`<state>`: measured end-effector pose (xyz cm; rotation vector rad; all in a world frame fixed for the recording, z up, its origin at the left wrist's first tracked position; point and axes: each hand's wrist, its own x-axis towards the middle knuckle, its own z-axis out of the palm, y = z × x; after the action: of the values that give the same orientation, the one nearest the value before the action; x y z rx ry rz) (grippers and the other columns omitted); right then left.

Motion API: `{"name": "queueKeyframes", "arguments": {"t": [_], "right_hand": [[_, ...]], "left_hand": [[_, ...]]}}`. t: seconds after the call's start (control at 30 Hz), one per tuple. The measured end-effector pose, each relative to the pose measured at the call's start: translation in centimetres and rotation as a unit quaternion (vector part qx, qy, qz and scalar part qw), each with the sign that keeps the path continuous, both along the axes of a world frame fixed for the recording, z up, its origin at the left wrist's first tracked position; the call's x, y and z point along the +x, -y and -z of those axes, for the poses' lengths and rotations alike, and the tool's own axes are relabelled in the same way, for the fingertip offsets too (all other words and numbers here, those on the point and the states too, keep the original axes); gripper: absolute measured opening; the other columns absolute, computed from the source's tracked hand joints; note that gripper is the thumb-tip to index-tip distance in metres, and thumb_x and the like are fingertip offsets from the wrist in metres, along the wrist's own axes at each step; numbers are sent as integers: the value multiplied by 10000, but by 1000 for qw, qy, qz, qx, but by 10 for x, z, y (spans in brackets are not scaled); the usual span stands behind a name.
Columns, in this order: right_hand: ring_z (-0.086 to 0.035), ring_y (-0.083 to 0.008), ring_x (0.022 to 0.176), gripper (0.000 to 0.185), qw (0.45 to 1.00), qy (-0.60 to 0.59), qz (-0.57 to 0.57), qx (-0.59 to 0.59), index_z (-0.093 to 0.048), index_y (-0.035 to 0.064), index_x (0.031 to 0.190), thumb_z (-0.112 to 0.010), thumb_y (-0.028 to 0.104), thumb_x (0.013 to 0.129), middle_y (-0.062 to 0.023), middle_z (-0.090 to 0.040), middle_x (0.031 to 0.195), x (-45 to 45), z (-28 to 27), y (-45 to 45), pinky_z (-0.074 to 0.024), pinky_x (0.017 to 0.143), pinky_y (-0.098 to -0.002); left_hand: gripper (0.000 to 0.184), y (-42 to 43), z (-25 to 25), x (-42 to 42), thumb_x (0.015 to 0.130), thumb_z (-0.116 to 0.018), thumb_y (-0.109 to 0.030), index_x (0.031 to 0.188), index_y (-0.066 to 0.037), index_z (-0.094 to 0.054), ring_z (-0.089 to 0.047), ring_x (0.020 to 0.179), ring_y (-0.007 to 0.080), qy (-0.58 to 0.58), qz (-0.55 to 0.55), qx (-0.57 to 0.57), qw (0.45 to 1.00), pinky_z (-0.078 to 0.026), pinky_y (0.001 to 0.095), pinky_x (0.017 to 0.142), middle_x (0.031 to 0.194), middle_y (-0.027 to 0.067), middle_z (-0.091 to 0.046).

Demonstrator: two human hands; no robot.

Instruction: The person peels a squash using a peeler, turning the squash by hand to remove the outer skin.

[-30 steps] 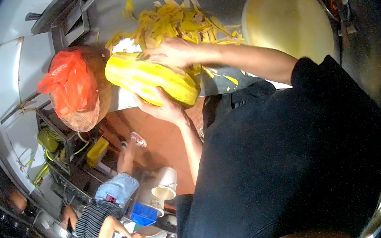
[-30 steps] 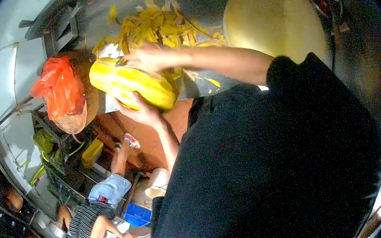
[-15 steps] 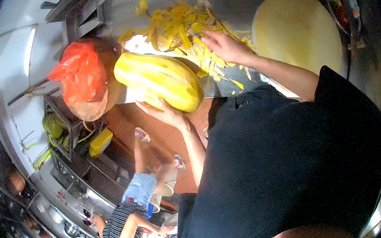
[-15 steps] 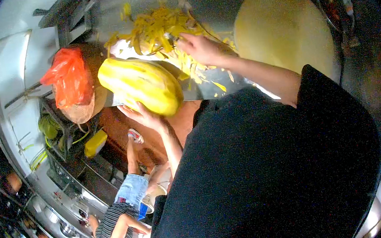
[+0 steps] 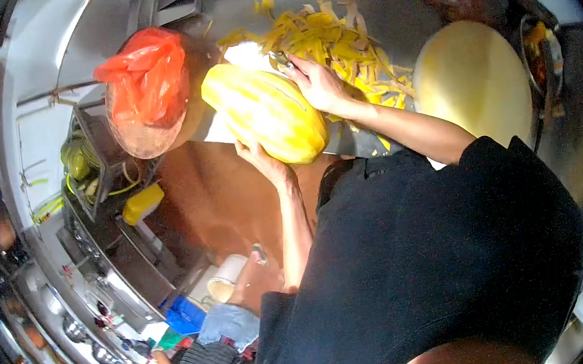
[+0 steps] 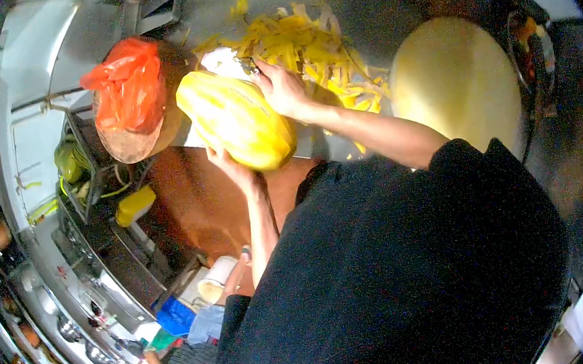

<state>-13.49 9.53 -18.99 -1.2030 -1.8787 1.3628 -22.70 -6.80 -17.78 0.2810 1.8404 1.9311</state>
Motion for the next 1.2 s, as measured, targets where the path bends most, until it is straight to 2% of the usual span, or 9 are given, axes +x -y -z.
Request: {"name": "queueKeyframes", "arguments": {"t": [0.07,0.1,0.2,0.33,0.4,0.6,0.93,1.1,1.2], "right_hand": [[-703,-353,1136,492,999,-1,-52,6,-597,7,1405,-592,338,1040,-260,-693,1241,7,-6,-11,-545,950,-410],[-705,-353,1132,486,996,31,-84,22,-616,18,1387,-597,349,1031,-250,-699,1232,10,-4,-18,-547,949,-417],[-712,-355,1115,465,980,82,-168,66,-662,56,1347,-602,373,1012,-226,-712,1216,-6,-30,-44,-544,955,-444],[-725,-384,1001,434,940,103,-288,149,-663,80,1341,-538,367,1040,-210,-739,1114,-81,-40,-90,-549,903,-466],[-696,-444,930,368,916,123,-339,173,-742,116,1111,-528,397,1010,-212,-733,1018,-127,-29,-109,-538,833,-543],[-683,-424,823,380,866,116,-441,203,-701,58,1229,-525,338,1042,-257,-701,917,-101,-44,-98,-523,747,-496],[-644,-414,852,469,948,139,-248,143,-505,53,1489,-571,164,1039,-236,-628,938,141,-61,59,-511,761,-473],[-712,-357,1093,381,955,212,-200,-48,-634,27,1363,-542,233,1057,-254,-707,1185,180,-49,43,-541,934,-411],[-714,-330,1111,412,984,149,-71,66,-619,34,1383,-549,283,1061,-236,-709,1223,154,-32,-6,-538,946,-400]], "left_hand": [[625,-1,-17,0,1060,-536,-296,1559,17,-328,-445,1405,290,-21,6,-128,992,-398,408,1173,1602,180,-316],[642,-10,-26,2,1020,-615,-256,1541,34,-379,-408,1441,311,-22,-39,-68,997,-352,413,1199,1594,203,-348],[683,-10,-10,8,955,-701,-182,1527,48,-408,-407,1444,336,-233,-9,-193,953,-315,426,1218,1574,225,-390],[733,-10,-11,12,903,-743,-128,1535,24,-406,-396,1459,358,-254,-5,-175,951,-299,441,1225,1569,229,-415],[744,-8,-5,8,899,-760,-177,1538,-15,-416,-371,1470,389,-264,5,-147,953,-294,473,1224,1578,243,-391],[745,-5,-2,7,915,-766,-254,1545,-58,-421,-341,1475,440,-254,12,-121,960,-296,519,1210,1586,282,-339],[699,-12,-5,30,922,-733,-231,1532,-45,-445,-323,1491,453,-280,10,-136,950,-271,508,1226,1617,290,-307],[669,-15,-12,26,940,-705,-200,1530,-23,-444,-314,1507,417,-280,36,-116,952,-258,495,1238,1620,269,-329],[644,-5,-6,14,962,-673,-187,1529,5,-435,-315,1516,386,-245,37,-88,965,-248,487,1244,1619,251,-345]]}}
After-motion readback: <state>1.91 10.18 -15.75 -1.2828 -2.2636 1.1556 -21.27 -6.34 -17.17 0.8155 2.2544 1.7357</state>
